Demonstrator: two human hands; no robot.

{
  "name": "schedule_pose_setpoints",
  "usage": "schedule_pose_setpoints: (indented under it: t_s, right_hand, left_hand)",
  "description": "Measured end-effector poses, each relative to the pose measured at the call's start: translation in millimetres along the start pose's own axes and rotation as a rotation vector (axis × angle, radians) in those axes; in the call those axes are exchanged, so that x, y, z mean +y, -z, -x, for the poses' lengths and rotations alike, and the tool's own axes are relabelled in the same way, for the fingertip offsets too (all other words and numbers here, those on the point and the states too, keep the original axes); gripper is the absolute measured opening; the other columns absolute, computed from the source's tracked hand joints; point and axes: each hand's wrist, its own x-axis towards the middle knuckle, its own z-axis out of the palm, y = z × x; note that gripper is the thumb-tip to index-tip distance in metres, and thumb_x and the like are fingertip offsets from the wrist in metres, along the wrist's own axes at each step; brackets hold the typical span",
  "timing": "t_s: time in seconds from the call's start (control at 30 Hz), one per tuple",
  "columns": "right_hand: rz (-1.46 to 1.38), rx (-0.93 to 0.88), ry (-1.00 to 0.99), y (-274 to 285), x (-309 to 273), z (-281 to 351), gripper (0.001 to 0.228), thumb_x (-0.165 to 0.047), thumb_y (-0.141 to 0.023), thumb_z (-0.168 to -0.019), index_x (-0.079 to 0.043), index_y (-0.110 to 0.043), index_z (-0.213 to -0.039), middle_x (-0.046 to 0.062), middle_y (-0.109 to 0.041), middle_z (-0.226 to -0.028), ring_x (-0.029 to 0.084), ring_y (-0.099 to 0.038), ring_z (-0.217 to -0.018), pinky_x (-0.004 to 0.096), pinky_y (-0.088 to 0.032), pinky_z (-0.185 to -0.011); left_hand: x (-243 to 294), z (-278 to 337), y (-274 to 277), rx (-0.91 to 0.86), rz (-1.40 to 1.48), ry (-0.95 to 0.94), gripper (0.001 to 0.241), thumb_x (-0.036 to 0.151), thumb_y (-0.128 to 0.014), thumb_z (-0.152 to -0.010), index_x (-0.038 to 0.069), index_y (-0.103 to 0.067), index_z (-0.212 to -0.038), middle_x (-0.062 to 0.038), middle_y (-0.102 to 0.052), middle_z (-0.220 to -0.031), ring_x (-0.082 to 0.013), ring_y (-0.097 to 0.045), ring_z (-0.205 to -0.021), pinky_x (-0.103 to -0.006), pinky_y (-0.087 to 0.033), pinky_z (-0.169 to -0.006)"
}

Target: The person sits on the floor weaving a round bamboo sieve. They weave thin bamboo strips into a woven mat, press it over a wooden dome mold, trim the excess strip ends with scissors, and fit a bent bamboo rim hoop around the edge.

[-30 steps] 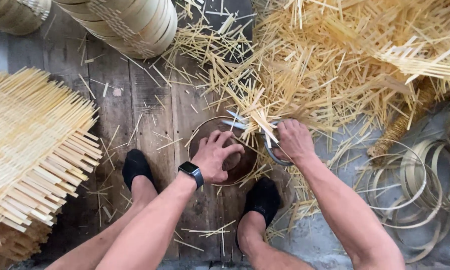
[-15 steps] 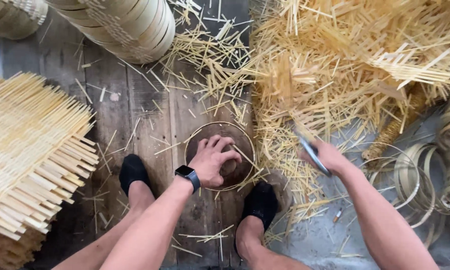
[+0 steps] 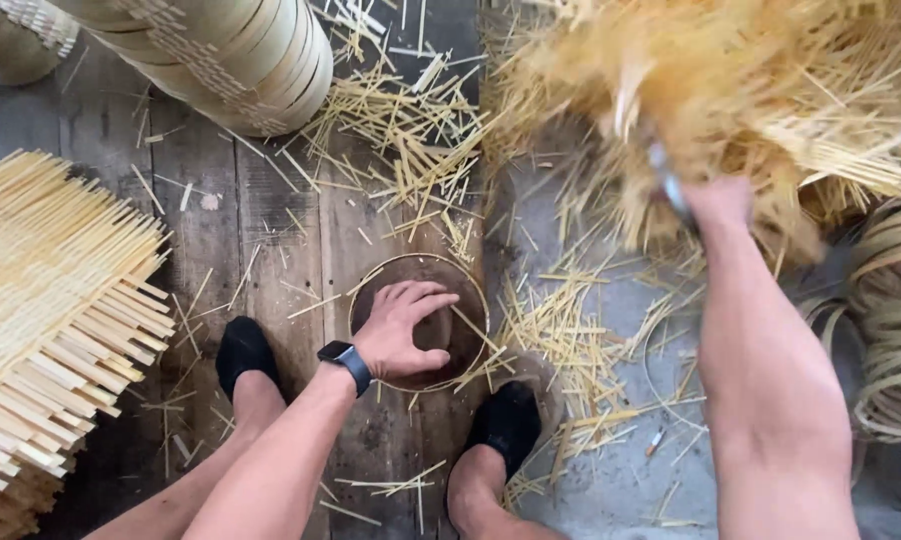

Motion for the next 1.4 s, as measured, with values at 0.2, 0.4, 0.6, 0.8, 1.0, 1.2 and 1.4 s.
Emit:
schedule_pose_setpoints:
  t_s: [0.2,0.4,0.6,0.8,1.0,1.2,1.4]
  right_hand:
    - [-0.560,-0.008,-0.314,45.2,-18.4,29.5,0.080,-0.057,-0.074,-0.078,0.007,-0.052,-0.121,0.021,-0.065,-0.117,0.029,-0.065,-0.108,0.038,-0.052,-0.089]
    - [-0.372,-0.185,-0.083,19.8,-49.7,224.5,0.063,-0.030,-0.093,-0.078,0.003,-0.061,-0.121,0.020,-0.068,-0.115,0.031,-0.066,-0.103,0.043,-0.054,-0.089]
    - [-0.126,0.295,0.393,-75.7,-5.6,273.4,0.052,-0.023,-0.090,-0.076,-0.002,-0.070,-0.119,0.017,-0.069,-0.112,0.032,-0.065,-0.106,0.041,-0.054,-0.094]
    - [-0.753,-0.519,0.156,-113.1,-71.0,307.2,0.029,-0.020,-0.079,-0.087,-0.004,-0.075,-0.111,0.004,-0.077,-0.088,0.012,-0.070,-0.071,0.030,-0.060,-0.065]
    - [-0.769,-0.525,0.096,-145.6,-65.9,302.1,0.018,-0.014,-0.076,-0.089,0.002,-0.071,-0.095,0.010,-0.072,-0.079,0.014,-0.065,-0.065,0.033,-0.057,-0.057]
    - [-0.640,-0.304,0.365,-144.7,-50.2,313.1,0.019,-0.018,-0.077,-0.089,0.001,-0.076,-0.095,0.010,-0.074,-0.079,0.016,-0.069,-0.070,0.031,-0.055,-0.064]
    - [-0.931,-0.767,-0.037,-116.8,-43.0,350.0,0.022,-0.017,-0.076,-0.089,0.003,-0.073,-0.098,0.010,-0.074,-0.083,0.018,-0.070,-0.070,0.033,-0.061,-0.063]
  left_hand:
    - [-19.4,-7.9,3.5,0.158,0.326,0.068,0.063,0.040,-0.078,-0.079,0.014,-0.063,-0.134,-0.010,-0.062,-0.138,-0.0300,-0.059,-0.130,-0.0396,-0.044,-0.112]
    - [-114.0,-37.2,-27.4,0.488,0.083,0.234,0.038,0.033,-0.067,-0.097,0.006,-0.071,-0.122,-0.017,-0.072,-0.122,-0.0335,-0.068,-0.114,-0.0406,-0.052,-0.101]
    - [-76.3,-81.8,-9.4,0.232,-0.034,0.573,0.036,0.054,-0.065,-0.097,0.024,-0.083,-0.106,-0.016,-0.077,-0.097,-0.0351,-0.072,-0.094,-0.0425,-0.054,-0.095]
    - [-64.6,-116.9,-51.7,0.213,-0.049,0.473,0.038,0.057,-0.082,-0.075,0.021,-0.087,-0.086,-0.009,-0.067,-0.104,-0.0349,-0.058,-0.105,-0.0637,-0.033,-0.100]
    - [-75.0,-115.7,-66.6,0.255,-0.004,0.433,0.039,0.057,-0.085,-0.067,0.021,-0.086,-0.083,-0.005,-0.066,-0.097,-0.0293,-0.055,-0.104,-0.0571,-0.037,-0.097]
    - [-97.1,-114.3,-74.5,0.293,-0.020,0.390,0.031,0.056,-0.072,-0.085,0.029,-0.086,-0.092,-0.014,-0.064,-0.087,-0.0343,-0.062,-0.083,-0.0516,-0.048,-0.079]
    - [-161.3,-20.0,-53.8,0.386,0.146,0.652,0.031,0.039,-0.079,-0.086,0.011,-0.082,-0.101,-0.013,-0.078,-0.091,-0.0279,-0.072,-0.080,-0.0411,-0.056,-0.070]
